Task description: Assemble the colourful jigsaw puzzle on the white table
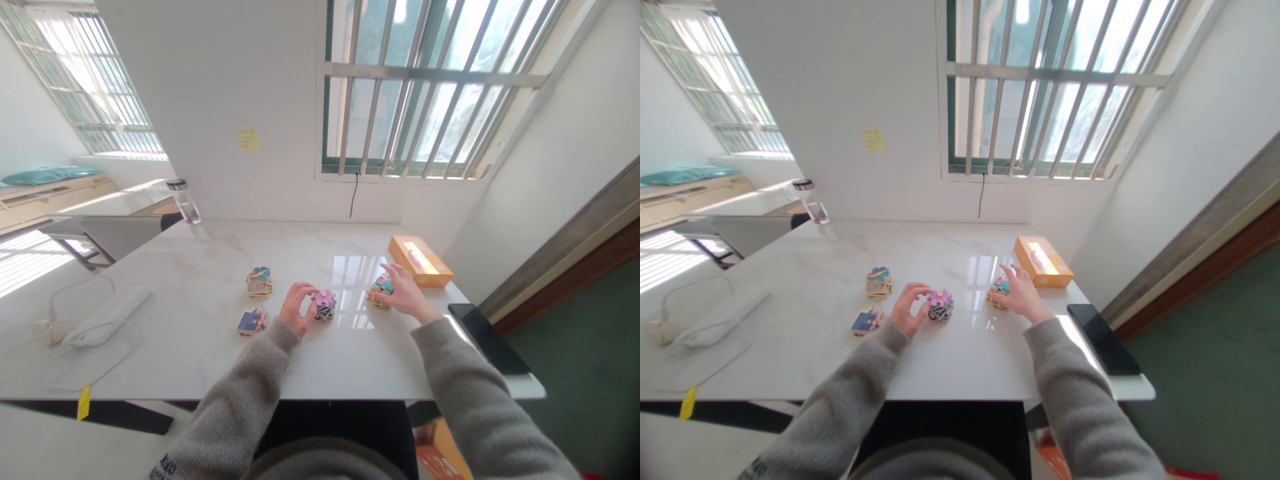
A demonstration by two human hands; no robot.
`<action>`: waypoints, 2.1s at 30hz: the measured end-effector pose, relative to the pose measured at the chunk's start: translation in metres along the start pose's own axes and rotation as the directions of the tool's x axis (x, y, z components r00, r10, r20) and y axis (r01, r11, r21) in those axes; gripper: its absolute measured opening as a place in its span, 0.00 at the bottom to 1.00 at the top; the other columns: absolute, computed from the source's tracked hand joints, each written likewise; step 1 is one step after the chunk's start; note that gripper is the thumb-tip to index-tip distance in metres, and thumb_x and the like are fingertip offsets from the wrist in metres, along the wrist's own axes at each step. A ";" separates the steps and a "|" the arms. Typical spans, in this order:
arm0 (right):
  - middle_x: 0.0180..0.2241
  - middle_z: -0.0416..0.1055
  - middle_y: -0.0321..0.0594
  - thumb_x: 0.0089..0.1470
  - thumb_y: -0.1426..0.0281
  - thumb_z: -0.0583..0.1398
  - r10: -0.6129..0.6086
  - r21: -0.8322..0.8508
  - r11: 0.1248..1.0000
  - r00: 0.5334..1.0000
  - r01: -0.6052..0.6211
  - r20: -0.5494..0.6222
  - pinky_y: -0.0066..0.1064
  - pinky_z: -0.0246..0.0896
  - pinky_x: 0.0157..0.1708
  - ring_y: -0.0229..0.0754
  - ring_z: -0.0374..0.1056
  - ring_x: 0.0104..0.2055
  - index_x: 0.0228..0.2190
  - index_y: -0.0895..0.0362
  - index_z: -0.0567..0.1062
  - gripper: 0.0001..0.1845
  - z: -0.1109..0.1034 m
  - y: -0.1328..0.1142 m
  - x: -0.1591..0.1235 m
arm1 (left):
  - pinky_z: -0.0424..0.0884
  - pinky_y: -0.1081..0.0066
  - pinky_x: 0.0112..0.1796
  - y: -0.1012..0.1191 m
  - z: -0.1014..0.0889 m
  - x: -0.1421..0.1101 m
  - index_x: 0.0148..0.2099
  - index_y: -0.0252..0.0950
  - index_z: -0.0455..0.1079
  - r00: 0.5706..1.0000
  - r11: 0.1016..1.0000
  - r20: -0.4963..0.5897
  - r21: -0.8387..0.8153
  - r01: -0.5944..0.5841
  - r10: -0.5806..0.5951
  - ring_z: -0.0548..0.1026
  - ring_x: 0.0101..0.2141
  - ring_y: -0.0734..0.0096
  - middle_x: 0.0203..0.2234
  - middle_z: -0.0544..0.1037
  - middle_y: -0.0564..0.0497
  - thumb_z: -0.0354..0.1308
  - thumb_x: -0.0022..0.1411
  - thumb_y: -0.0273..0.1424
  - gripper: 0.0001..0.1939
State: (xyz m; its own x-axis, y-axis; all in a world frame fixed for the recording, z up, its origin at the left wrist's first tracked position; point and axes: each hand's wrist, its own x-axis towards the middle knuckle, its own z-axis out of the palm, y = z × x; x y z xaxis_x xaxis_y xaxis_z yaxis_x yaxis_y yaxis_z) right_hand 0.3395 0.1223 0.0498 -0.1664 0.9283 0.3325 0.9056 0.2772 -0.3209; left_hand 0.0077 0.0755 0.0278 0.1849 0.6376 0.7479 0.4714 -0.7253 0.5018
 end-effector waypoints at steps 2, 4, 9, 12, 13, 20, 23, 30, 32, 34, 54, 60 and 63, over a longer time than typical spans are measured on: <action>0.60 0.59 0.55 0.48 0.55 0.68 0.004 -0.035 0.999 0.984 0.002 0.179 0.46 0.57 0.61 0.60 0.59 0.63 0.64 0.55 0.61 0.46 -0.012 -0.002 0.010 | 0.74 0.60 0.44 -0.001 0.000 0.000 0.47 0.37 0.71 1.000 1.000 -0.001 0.001 0.001 -0.001 0.72 0.45 0.61 0.42 0.73 0.44 0.53 0.62 0.25 0.12; 0.55 0.66 0.52 0.51 0.58 0.66 0.008 -0.046 0.999 0.955 0.006 0.298 0.40 0.62 0.57 0.55 0.66 0.57 0.63 0.56 0.62 0.42 -0.022 -0.008 0.017 | 0.74 0.61 0.44 -0.001 0.000 0.000 0.47 0.37 0.71 1.000 1.000 0.000 0.003 0.003 -0.003 0.72 0.45 0.62 0.42 0.72 0.44 0.53 0.62 0.25 0.12; 0.48 0.71 0.48 0.52 0.62 0.65 -0.003 -0.076 0.997 0.946 0.030 0.324 0.35 0.68 0.48 0.49 0.73 0.46 0.56 0.55 0.71 0.30 -0.026 -0.018 0.019 | 0.75 0.61 0.43 0.001 -0.001 0.000 0.47 0.37 0.70 1.000 1.000 0.006 0.016 0.005 -0.005 0.73 0.44 0.62 0.42 0.72 0.44 0.53 0.61 0.24 0.12; 0.49 0.70 0.48 0.45 0.60 0.69 -0.021 -0.101 0.993 0.952 0.054 0.305 0.38 0.68 0.48 0.51 0.71 0.48 0.56 0.54 0.71 0.37 -0.018 -0.016 0.020 | 0.75 0.61 0.43 0.002 -0.001 0.001 0.46 0.37 0.70 1.000 1.000 0.008 0.016 -0.001 0.001 0.73 0.44 0.61 0.42 0.72 0.44 0.53 0.61 0.24 0.12; 0.50 0.70 0.48 0.42 0.59 0.70 -0.023 -0.113 0.992 0.950 0.062 0.311 0.39 0.68 0.49 0.52 0.70 0.49 0.57 0.53 0.71 0.40 -0.015 -0.015 0.021 | 0.75 0.60 0.44 0.002 -0.001 0.001 0.46 0.37 0.70 1.000 1.000 0.011 0.014 -0.001 0.001 0.73 0.44 0.61 0.42 0.72 0.44 0.53 0.61 0.24 0.12; 0.44 0.71 0.44 0.35 0.62 0.72 -0.043 -0.187 0.973 0.901 0.136 0.433 0.36 0.69 0.38 0.50 0.72 0.42 0.48 0.51 0.76 0.34 -0.009 -0.021 0.034 | 0.74 0.60 0.45 0.001 -0.001 0.000 0.46 0.37 0.70 0.999 1.000 0.033 0.020 0.014 -0.014 0.74 0.44 0.62 0.43 0.72 0.44 0.53 0.61 0.24 0.12; 0.41 0.72 0.42 0.37 0.63 0.71 -0.068 -0.176 0.971 0.894 0.161 0.442 0.35 0.69 0.36 0.48 0.72 0.39 0.43 0.51 0.77 0.27 -0.011 -0.024 0.033 | 0.74 0.61 0.45 0.001 -0.001 0.000 0.47 0.37 0.70 0.999 1.000 0.036 0.020 0.013 -0.013 0.74 0.43 0.62 0.43 0.73 0.44 0.53 0.61 0.25 0.12; 0.54 0.68 0.52 0.38 0.61 0.72 -0.077 -0.224 0.958 0.914 0.179 0.398 0.51 0.64 0.52 0.63 0.64 0.57 0.57 0.52 0.70 0.43 -0.015 -0.026 0.028 | 0.72 0.57 0.48 -0.004 0.000 -0.001 0.46 0.37 0.71 1.000 0.996 0.006 0.091 0.012 -0.013 0.73 0.44 0.60 0.41 0.74 0.45 0.55 0.61 0.26 0.11; 0.59 0.64 0.54 0.39 0.61 0.73 -0.183 -0.195 0.949 0.938 0.246 0.295 0.58 0.55 0.59 0.67 0.55 0.64 0.60 0.52 0.68 0.46 -0.014 -0.035 0.025 | 0.71 0.56 0.48 -0.005 0.000 -0.001 0.46 0.38 0.71 1.000 0.990 0.011 0.141 0.025 -0.027 0.73 0.44 0.58 0.40 0.75 0.45 0.57 0.60 0.28 0.10; 0.60 0.63 0.53 0.46 0.62 0.70 -0.330 -0.119 0.928 0.928 0.353 0.174 0.58 0.50 0.63 0.64 0.52 0.66 0.60 0.52 0.68 0.40 -0.009 -0.052 0.020 | 0.70 0.56 0.48 -0.006 0.001 -0.001 0.46 0.38 0.71 0.998 0.984 0.050 0.178 0.025 -0.035 0.72 0.44 0.57 0.41 0.75 0.45 0.59 0.59 0.31 0.12; 0.44 0.71 0.44 0.58 0.66 0.64 -0.377 0.435 0.784 0.896 0.443 -0.233 0.48 0.66 0.52 0.51 0.65 0.50 0.52 0.50 0.73 0.19 0.050 -0.117 -0.019 | 0.69 0.55 0.50 -0.008 0.003 -0.003 0.48 0.39 0.71 0.997 0.993 0.080 0.118 0.002 -0.012 0.73 0.47 0.58 0.45 0.78 0.46 0.59 0.61 0.28 0.13; 0.46 0.71 0.44 0.59 0.66 0.64 -0.334 0.435 0.781 0.889 0.448 -0.314 0.49 0.66 0.52 0.52 0.65 0.51 0.56 0.47 0.70 0.24 0.046 -0.123 -0.025 | 0.72 0.56 0.49 -0.004 -0.001 0.001 0.48 0.40 0.71 0.999 0.999 0.037 0.035 0.013 -0.014 0.74 0.46 0.59 0.42 0.77 0.46 0.59 0.64 0.32 0.10; 0.47 0.70 0.44 0.59 0.65 0.64 -0.317 0.437 0.777 0.881 0.453 -0.350 0.48 0.67 0.52 0.51 0.66 0.51 0.57 0.46 0.69 0.25 0.048 -0.122 -0.027 | 0.72 0.55 0.49 -0.006 -0.001 0.000 0.48 0.40 0.72 0.999 0.999 0.043 0.038 -0.020 0.019 0.74 0.47 0.58 0.44 0.77 0.45 0.60 0.64 0.33 0.10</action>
State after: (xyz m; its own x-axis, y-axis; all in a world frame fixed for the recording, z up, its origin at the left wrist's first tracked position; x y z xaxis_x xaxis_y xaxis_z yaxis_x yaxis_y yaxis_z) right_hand 0.2145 0.0751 0.0370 -0.2971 0.6436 0.7054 0.4583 0.7442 -0.4859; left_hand 0.0039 0.0797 0.0254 0.2305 0.6345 0.7377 0.4996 -0.7278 0.4699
